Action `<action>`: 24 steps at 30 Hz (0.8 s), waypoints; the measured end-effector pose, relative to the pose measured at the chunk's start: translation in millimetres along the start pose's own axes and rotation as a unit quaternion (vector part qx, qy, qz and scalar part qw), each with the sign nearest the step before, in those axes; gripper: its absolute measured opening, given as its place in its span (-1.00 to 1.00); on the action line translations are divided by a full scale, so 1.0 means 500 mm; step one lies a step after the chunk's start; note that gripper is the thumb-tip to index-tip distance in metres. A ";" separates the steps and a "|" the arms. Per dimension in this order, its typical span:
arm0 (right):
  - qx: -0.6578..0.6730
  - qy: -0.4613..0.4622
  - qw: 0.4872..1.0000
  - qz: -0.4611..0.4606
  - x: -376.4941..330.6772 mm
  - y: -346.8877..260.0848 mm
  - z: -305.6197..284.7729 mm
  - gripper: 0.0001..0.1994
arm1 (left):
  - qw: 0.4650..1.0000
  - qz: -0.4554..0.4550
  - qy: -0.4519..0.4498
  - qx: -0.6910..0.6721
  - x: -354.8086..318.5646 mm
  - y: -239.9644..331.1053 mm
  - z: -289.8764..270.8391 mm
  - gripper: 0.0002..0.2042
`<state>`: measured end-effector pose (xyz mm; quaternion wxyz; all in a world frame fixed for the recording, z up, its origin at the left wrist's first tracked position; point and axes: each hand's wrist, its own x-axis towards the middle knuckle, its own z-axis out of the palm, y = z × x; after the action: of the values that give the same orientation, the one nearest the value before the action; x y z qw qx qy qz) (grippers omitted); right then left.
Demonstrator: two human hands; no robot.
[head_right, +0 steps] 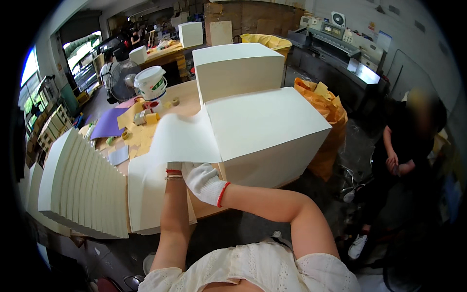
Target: The person repeatedly picks up white rectangular panels, folds them into box shapes, and secures the edges with yellow tape. They then place the assembled boxes onto a stack on the table. The process is repeated multiple times throughout the video.
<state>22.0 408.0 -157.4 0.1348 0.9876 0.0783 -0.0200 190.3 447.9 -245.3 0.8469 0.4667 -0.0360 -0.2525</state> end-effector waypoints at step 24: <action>0.607 0.263 0.750 0.020 -0.294 0.283 -0.004 -0.40 | 0.483 0.298 -0.159 0.808 -0.024 0.025 0.466 -0.66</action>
<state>-100.3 251.7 -109.3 -0.5185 0.8291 0.0623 0.1996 115.7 278.9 -102.2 0.1020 0.8585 -0.4953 0.0848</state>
